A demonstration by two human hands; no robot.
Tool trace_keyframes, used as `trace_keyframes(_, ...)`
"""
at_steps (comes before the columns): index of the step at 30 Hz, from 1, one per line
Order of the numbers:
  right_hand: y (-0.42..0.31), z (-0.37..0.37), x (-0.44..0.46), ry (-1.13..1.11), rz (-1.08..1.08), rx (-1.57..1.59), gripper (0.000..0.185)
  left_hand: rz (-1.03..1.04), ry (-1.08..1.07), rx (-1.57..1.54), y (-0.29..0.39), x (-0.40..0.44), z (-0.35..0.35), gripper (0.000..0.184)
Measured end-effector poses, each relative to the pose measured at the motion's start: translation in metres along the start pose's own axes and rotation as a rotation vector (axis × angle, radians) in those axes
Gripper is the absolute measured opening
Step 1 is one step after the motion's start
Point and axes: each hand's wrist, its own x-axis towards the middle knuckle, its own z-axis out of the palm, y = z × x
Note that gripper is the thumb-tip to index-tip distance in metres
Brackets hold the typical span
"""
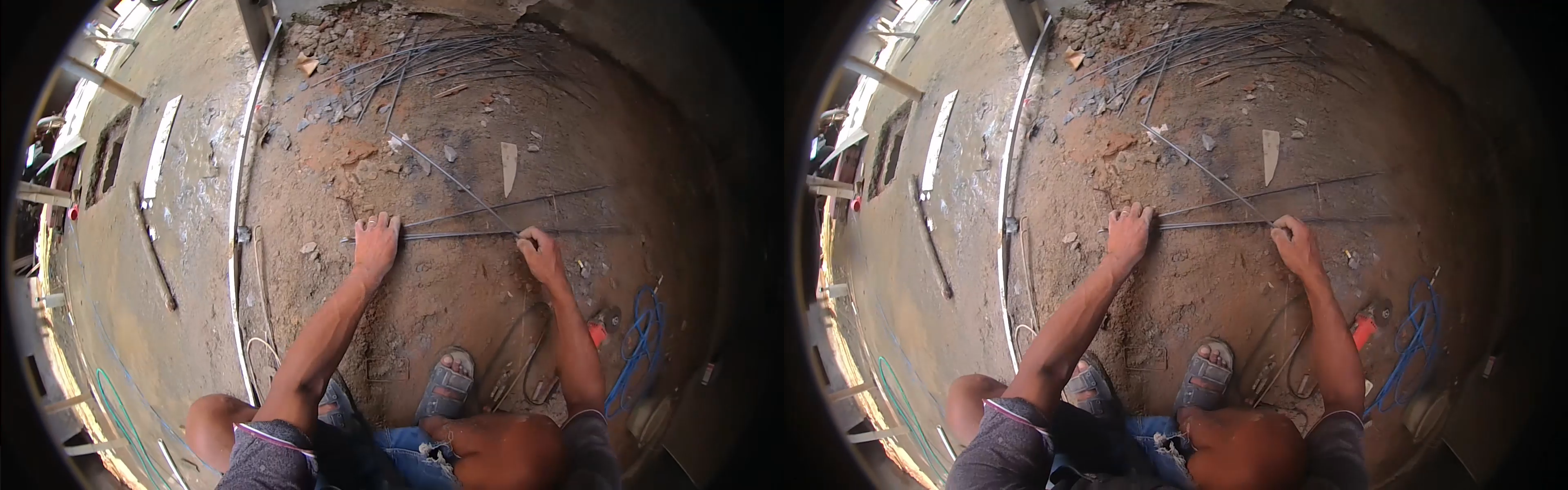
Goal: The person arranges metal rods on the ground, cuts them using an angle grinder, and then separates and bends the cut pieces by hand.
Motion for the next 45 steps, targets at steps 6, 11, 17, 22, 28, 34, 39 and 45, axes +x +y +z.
trace_keyframes(6, 0.002, 0.005, 0.056, 0.025, -0.518, -0.221, 0.014, 0.142, 0.278, -0.317, 0.020, -0.053, 0.012, 0.031)
trace_keyframes(11, -0.010, 0.009, 0.097, -0.044, -0.655, -0.311, 0.012, -0.226, 0.377, -0.635, -0.015, -0.074, 0.003, 0.016)
trace_keyframes(17, 0.008, 0.034, 0.105, -0.150, -0.470, -0.218, 0.015, -0.841, 0.431, -1.275, -0.082, -0.033, 0.025, 0.031)
trace_keyframes(22, 0.015, 0.045, 0.107, -0.094, -0.465, -0.244, 0.016, -0.719, 0.051, -1.327, -0.099, 0.008, 0.008, 0.021)
trace_keyframes(28, 0.035, 0.057, 0.120, -0.003, -0.522, -0.256, 0.012, -0.675, 0.027, -1.609, -0.096, -0.006, -0.008, 0.017)
trace_keyframes(34, 0.042, 0.023, 0.122, 0.180, -0.521, -0.340, 0.013, -0.653, 0.196, -1.438, -0.110, -0.017, -0.014, 0.013)
trace_keyframes(39, 0.033, 0.023, 0.112, 0.351, -0.525, -0.434, 0.014, -1.009, 0.246, -1.547, -0.097, -0.021, -0.010, 0.025)
trace_keyframes(45, 0.019, 0.050, 0.002, 0.124, -0.351, -0.135, 0.023, -0.950, 0.307, -1.586, -0.117, -0.038, 0.026, 0.038)
